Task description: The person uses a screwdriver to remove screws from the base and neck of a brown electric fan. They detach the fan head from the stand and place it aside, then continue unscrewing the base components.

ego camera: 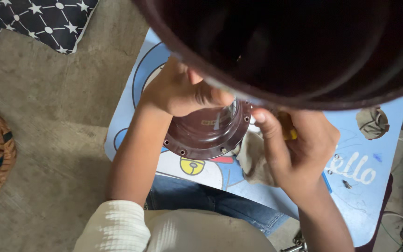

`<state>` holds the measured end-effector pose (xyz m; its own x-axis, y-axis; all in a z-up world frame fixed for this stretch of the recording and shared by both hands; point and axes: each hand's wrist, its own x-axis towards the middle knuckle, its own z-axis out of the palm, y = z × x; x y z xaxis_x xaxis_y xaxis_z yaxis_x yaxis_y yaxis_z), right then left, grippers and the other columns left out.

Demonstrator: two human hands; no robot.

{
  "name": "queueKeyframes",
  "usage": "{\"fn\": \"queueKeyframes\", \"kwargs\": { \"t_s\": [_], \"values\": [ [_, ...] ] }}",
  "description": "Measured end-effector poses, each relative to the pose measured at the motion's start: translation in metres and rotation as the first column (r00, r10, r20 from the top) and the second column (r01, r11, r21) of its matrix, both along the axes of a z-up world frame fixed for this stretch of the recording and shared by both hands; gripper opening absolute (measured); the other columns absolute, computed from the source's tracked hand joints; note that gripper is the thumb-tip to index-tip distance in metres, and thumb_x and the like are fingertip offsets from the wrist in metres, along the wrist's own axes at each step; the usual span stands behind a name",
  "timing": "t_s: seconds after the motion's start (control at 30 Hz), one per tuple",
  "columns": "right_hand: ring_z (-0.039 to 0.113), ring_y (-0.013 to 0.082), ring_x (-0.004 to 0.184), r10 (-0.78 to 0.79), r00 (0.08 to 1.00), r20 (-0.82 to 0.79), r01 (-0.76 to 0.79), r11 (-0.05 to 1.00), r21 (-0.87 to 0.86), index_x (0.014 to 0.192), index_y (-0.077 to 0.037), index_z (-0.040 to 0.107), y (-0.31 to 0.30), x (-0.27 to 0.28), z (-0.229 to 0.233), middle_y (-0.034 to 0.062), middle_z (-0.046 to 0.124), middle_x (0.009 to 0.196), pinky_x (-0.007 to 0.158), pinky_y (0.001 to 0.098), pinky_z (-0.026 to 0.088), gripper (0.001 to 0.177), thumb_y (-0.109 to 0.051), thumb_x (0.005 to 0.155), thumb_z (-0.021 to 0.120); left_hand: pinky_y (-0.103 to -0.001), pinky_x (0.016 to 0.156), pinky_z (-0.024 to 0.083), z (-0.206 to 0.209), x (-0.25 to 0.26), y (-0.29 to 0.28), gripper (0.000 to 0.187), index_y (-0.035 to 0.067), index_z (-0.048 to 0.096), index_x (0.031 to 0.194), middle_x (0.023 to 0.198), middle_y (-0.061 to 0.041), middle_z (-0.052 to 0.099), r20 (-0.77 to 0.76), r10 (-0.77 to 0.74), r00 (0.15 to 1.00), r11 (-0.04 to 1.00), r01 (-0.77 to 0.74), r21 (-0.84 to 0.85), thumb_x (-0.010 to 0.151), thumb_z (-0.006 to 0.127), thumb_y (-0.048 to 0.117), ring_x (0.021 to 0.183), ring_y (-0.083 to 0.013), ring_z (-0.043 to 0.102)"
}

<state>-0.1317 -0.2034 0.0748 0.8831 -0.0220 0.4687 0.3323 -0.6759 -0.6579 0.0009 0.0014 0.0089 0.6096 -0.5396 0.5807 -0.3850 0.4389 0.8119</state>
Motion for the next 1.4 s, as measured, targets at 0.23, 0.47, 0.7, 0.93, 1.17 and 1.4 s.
{"fn": "queueKeyframes", "kwargs": {
  "t_s": [0.23,0.47,0.7,0.93,1.17,1.4],
  "values": [
    [0.074,0.0226,0.09,0.086,0.966,0.244,-0.037,0.979,-0.199,0.113,0.002,0.074,-0.003,0.0,0.004,0.0158,0.075,0.101,0.082,0.0293,0.056,0.018,0.001,0.097,0.081,-0.025,0.073,0.06,0.002,-0.01,-0.004,0.028,0.009,0.076,0.109,0.091,-0.002,0.077,0.042,-0.033,0.999,0.998,0.031,0.053,0.097,0.084,0.034,0.08,-0.0081,0.074],
    [0.06,0.0199,0.06,-0.019,0.963,0.269,0.145,0.878,-0.455,0.104,0.005,0.079,0.0,0.001,0.023,0.012,0.069,0.072,0.058,0.0336,0.042,0.022,-0.003,0.084,0.085,-0.017,0.065,0.047,0.015,-0.003,-0.013,0.029,0.007,0.076,0.113,0.085,-0.001,0.074,-0.004,-0.123,0.992,0.99,0.122,-0.069,0.093,0.086,0.025,0.072,-0.0037,0.066],
    [0.07,0.0235,0.083,0.059,0.883,0.466,0.22,0.825,-0.521,0.119,0.003,0.075,-0.002,0.006,0.015,0.0141,0.072,0.099,0.072,0.0337,0.051,0.032,-0.003,0.091,0.088,-0.02,0.071,0.05,0.007,-0.006,-0.015,0.033,0.008,0.071,0.113,0.098,0.001,0.074,-0.091,-0.09,0.992,0.993,0.082,-0.091,0.088,0.088,0.022,0.078,-0.0065,0.065],
    [0.074,0.0259,0.094,0.067,0.896,0.439,0.19,0.836,-0.515,0.131,-0.001,0.072,-0.005,0.003,0.014,0.0144,0.073,0.112,0.08,0.0331,0.056,0.034,0.004,0.1,0.087,-0.026,0.088,0.06,0.0,-0.006,-0.014,0.029,0.01,0.071,0.118,0.105,-0.001,0.075,-0.025,-0.165,0.986,0.98,0.161,-0.114,0.095,0.086,0.021,0.093,-0.0116,0.072],
    [0.069,0.0222,0.086,-0.018,0.914,0.405,0.235,0.839,-0.491,0.129,-0.001,0.071,-0.001,-0.001,0.016,0.0118,0.071,0.107,0.074,0.0315,0.054,0.03,-0.004,0.103,0.086,-0.028,0.084,0.052,0.022,-0.004,-0.033,0.09,0.01,0.039,0.145,0.112,-0.003,0.066,-0.224,-0.119,0.967,0.98,0.078,-0.183,0.082,0.09,0.049,0.094,-0.0129,0.066],
    [0.069,0.0218,0.09,-0.008,0.904,0.427,0.22,0.865,-0.452,0.134,0.005,0.066,-0.002,-0.001,0.022,0.0149,0.068,0.113,0.073,0.0291,0.055,0.032,0.002,0.105,0.08,-0.024,0.099,0.048,0.034,-0.013,-0.041,0.099,0.007,0.028,0.155,0.122,0.0,0.057,-0.168,-0.009,0.986,0.964,-0.036,-0.264,0.09,0.09,0.05,0.11,-0.0093,0.057]
  ]
}}
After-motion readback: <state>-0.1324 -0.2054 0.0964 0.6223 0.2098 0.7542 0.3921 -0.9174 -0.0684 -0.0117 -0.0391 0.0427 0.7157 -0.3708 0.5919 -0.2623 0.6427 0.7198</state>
